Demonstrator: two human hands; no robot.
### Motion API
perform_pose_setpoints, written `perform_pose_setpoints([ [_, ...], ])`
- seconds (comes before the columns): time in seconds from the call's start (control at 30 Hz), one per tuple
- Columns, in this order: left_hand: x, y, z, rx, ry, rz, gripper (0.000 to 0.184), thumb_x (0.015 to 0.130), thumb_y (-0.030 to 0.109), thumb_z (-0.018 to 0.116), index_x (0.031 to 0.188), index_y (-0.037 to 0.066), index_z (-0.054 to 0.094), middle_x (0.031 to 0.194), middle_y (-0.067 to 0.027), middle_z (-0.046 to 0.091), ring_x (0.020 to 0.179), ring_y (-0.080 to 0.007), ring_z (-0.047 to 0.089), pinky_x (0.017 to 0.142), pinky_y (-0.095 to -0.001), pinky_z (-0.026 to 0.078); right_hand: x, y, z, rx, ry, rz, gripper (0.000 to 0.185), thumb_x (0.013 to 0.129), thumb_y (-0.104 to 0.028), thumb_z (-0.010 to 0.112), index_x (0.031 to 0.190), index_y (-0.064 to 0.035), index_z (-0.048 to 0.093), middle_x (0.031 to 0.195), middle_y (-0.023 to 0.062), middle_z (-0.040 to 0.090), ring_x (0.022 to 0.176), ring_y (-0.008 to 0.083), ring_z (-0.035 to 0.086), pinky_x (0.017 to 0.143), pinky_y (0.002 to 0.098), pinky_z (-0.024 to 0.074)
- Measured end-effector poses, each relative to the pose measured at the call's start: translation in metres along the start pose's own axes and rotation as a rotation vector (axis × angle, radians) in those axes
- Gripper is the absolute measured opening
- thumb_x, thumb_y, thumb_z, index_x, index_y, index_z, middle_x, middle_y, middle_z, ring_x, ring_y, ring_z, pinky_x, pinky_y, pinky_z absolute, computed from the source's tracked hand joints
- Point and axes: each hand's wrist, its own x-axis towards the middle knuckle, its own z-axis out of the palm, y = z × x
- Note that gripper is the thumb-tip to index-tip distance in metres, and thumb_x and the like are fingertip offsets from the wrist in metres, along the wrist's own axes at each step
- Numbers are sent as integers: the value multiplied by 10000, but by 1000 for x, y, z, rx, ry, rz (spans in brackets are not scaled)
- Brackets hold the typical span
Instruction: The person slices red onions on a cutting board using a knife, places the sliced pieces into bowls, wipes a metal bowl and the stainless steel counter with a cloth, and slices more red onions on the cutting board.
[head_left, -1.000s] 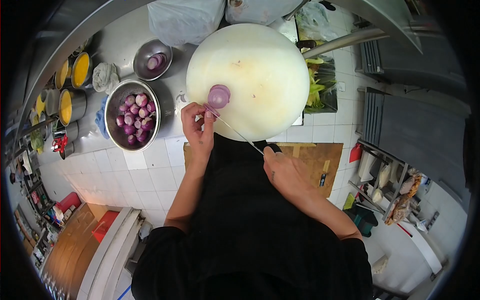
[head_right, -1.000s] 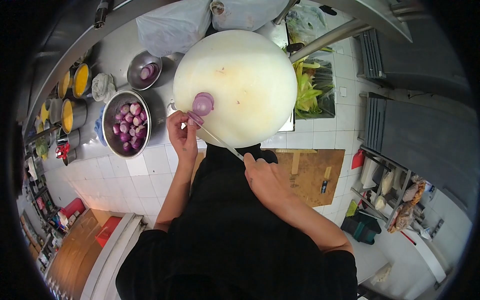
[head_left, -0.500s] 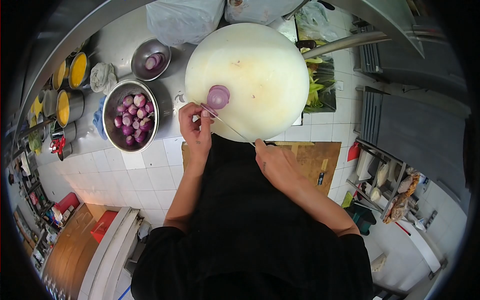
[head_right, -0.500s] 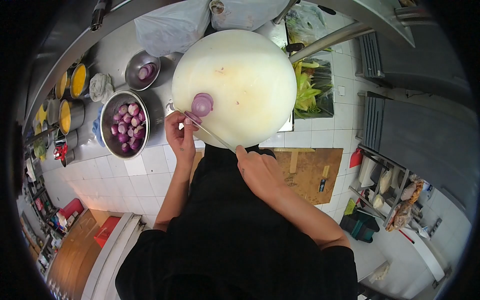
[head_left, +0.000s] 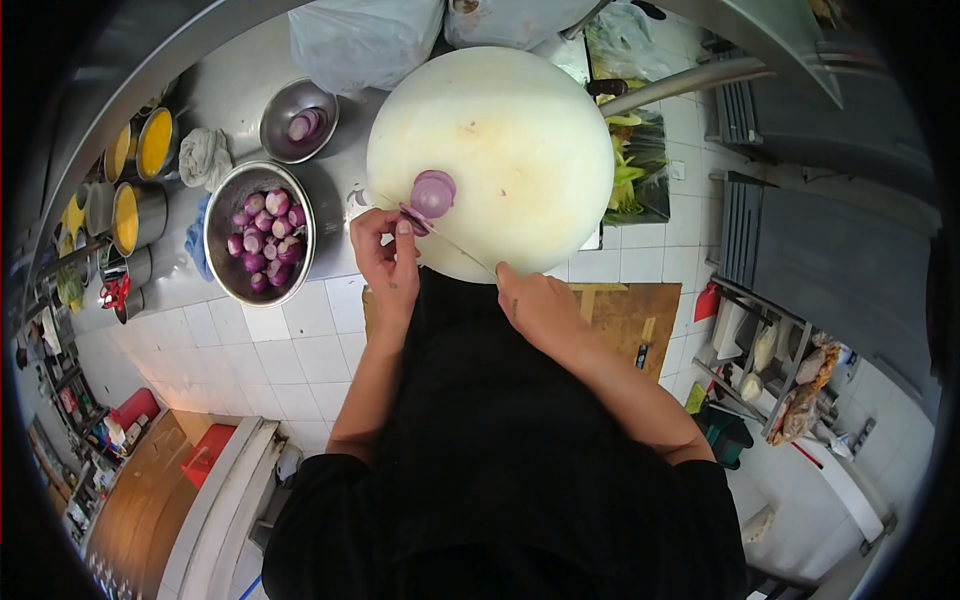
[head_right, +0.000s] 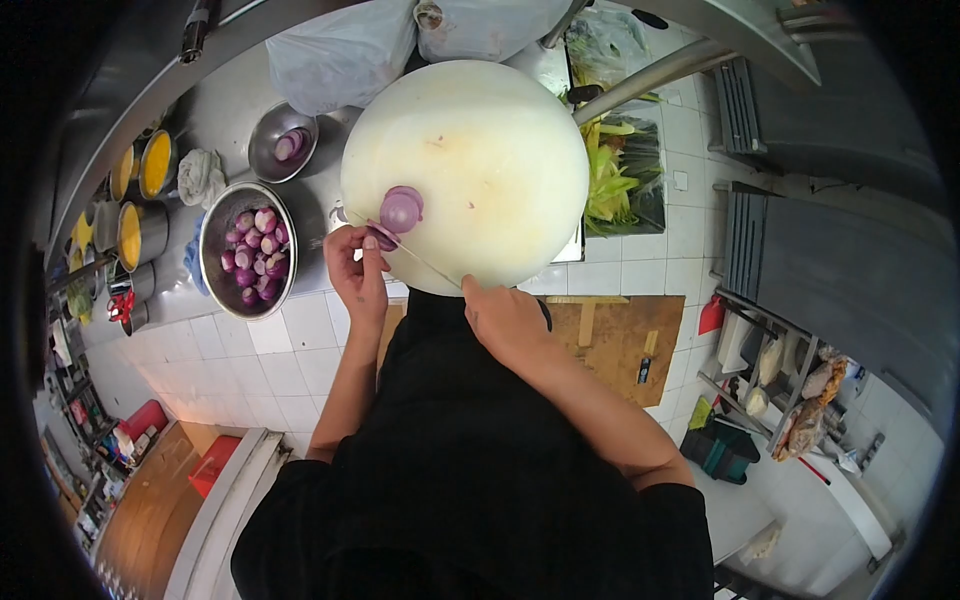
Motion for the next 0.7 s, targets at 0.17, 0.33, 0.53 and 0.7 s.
perform_pose_setpoints([
  [0.17, 7, 9, 1, 214, -68, 78, 110, 1061, 66, 671, 1150, 4, 650, 1202, -118, 513, 961, -145, 613, 626, -258, 602, 4, 7, -6, 44, -27, -32, 136, 994, -129, 659, 1066, -27, 606, 802, 228, 717, 807, 474, 725, 718, 596, 560],
  [0.33, 1, 7, 5, 18, -23, -13, 154, 1052, 50, 685, 1199, 18, 652, 1225, -117, 516, 994, -158, 630, 750, -286, 645, -1, 5, -5, 56, 7, -52, 135, 981, -126, 667, 1044, -23, 606, 803, 239, 716, 792, 479, 725, 712, 601, 567],
  [0.53, -1, 0, 0, 74, -53, 80, 233, 1016, 0, 713, 1231, 32, 627, 1273, -121, 528, 1020, -163, 651, 796, -302, 660, -5, 4, -1, 72, 69, -73, 135, 985, -124, 663, 1036, -14, 605, 794, 241, 710, 765, 470, 723, 680, 593, 563],
  [0.7, 0, 0, 1, 42, -41, 87, 226, 1006, -16, 711, 1207, 35, 619, 1264, -113, 533, 1013, -165, 649, 797, -304, 663, -11, -4, -8, 19, 58, -58, 138, 1017, -138, 647, 1044, -8, 610, 771, 210, 710, 719, 443, 718, 660, 569, 562],
])
